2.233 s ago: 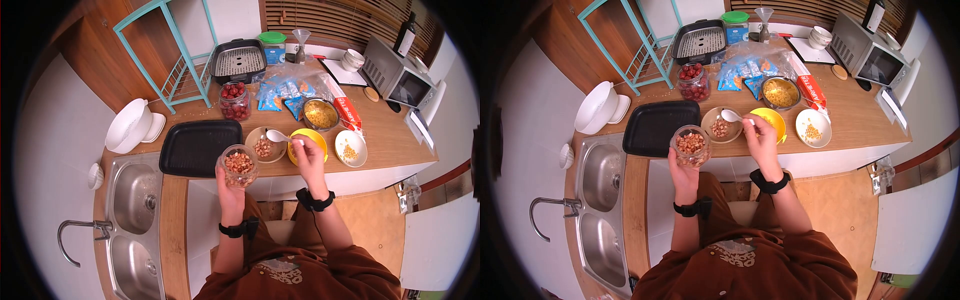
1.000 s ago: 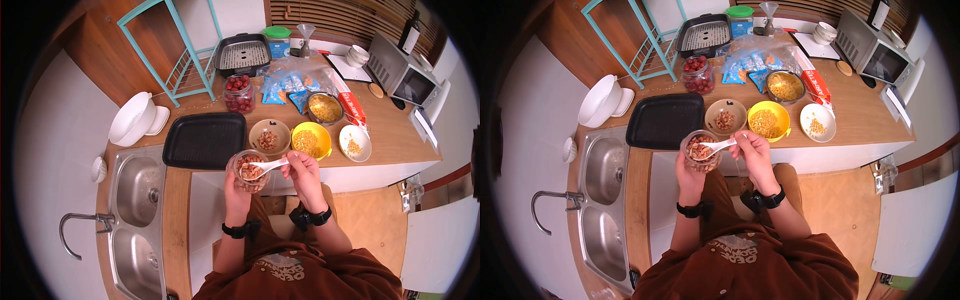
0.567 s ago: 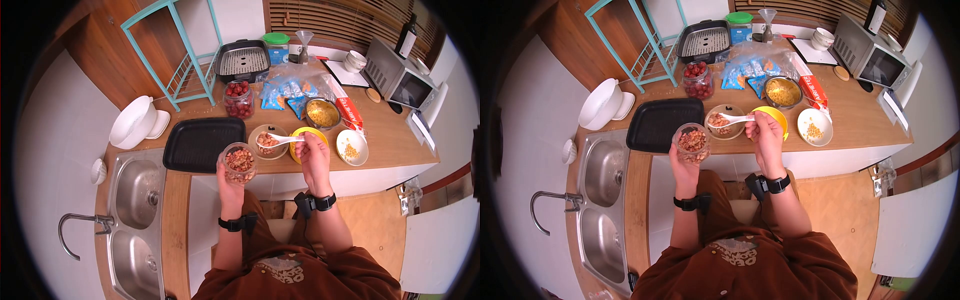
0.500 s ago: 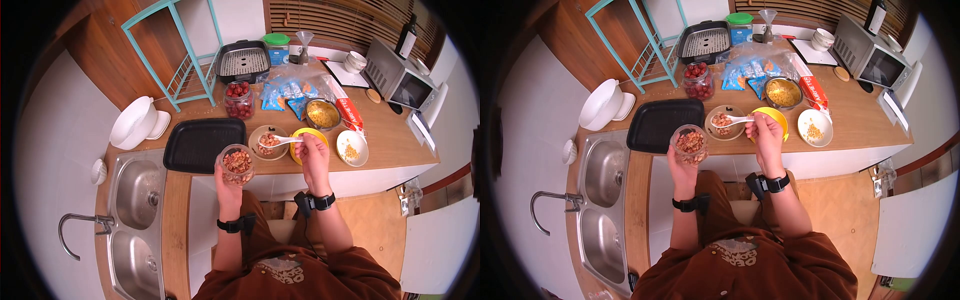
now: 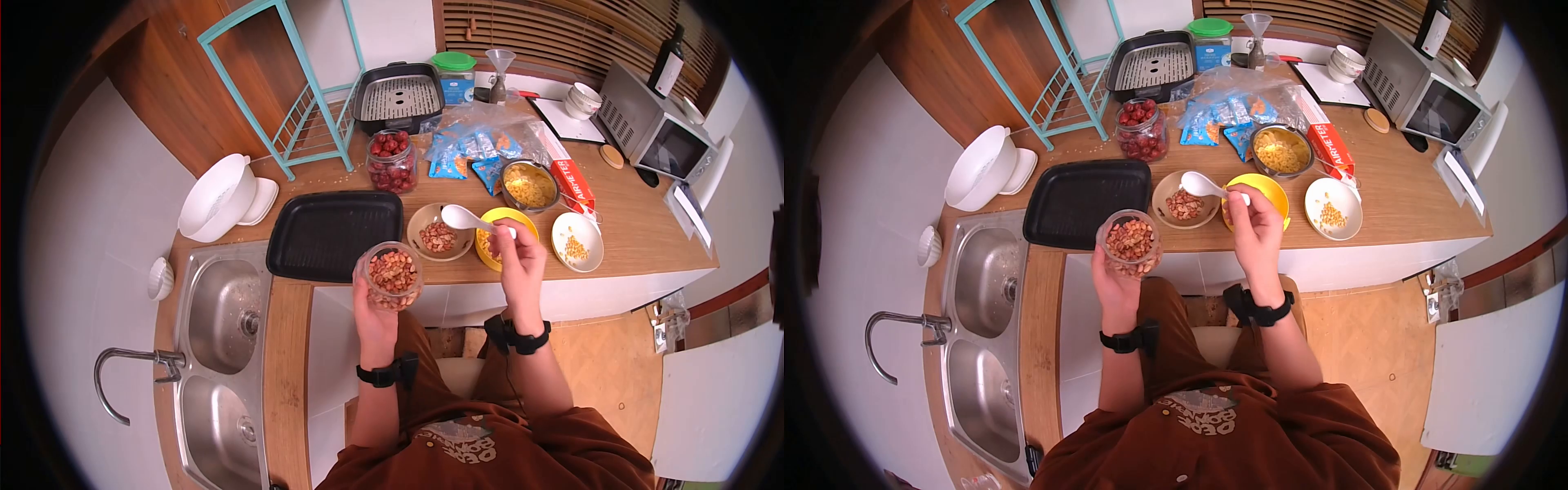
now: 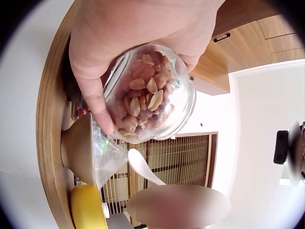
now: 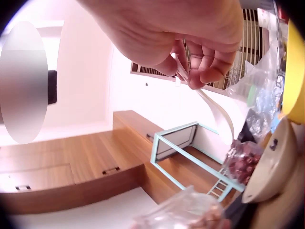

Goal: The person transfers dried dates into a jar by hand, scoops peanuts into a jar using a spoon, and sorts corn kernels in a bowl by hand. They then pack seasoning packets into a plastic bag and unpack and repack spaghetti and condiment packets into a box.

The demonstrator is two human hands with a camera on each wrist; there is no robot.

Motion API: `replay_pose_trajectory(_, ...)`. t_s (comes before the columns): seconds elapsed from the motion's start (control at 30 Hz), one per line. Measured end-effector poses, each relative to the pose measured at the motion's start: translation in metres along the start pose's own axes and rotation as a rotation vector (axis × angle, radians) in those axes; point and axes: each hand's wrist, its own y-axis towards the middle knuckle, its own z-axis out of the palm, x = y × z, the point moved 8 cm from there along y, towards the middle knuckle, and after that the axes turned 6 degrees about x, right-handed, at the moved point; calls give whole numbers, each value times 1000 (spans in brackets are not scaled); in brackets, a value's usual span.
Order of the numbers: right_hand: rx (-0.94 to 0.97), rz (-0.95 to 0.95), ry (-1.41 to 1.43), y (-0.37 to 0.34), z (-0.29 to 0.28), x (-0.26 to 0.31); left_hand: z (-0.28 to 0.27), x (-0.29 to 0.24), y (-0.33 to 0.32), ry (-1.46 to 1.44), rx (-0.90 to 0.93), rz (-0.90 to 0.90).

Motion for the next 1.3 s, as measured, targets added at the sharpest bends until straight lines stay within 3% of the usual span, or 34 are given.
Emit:
replay_pose_trajectory(0.13,59,104,141,-21,17,23,4,6,0,42,51,42)
replay_pose_trajectory(0.2,200,129,131,-35,32,22,21,-1,-5,161,81,108)
replay_pose_trajectory(0.3,378,-163,-371,-44,60,56,28,-1,-8,203,117,136)
replay_pose_trajectory(0.47,423,-192,-530,-51,68,46,38,-4,-15,236,129,155)
replay_pose_trajectory(0.53,282,10,-360,-52,56,26,38,-5,-17,246,126,153)
replay_pose_trajectory(0.57,282,11,-360,-53,55,20,38,-4,-17,247,126,152)
replay_pose_trajectory(0.63,257,321,-14,-56,49,-16,39,-4,-17,230,132,153)
replay_pose_trajectory(0.73,254,412,212,-54,48,-35,39,0,-17,155,132,133)
replay_pose_trajectory(1.3,46,347,401,-26,22,-25,15,15,-9,0,96,57)
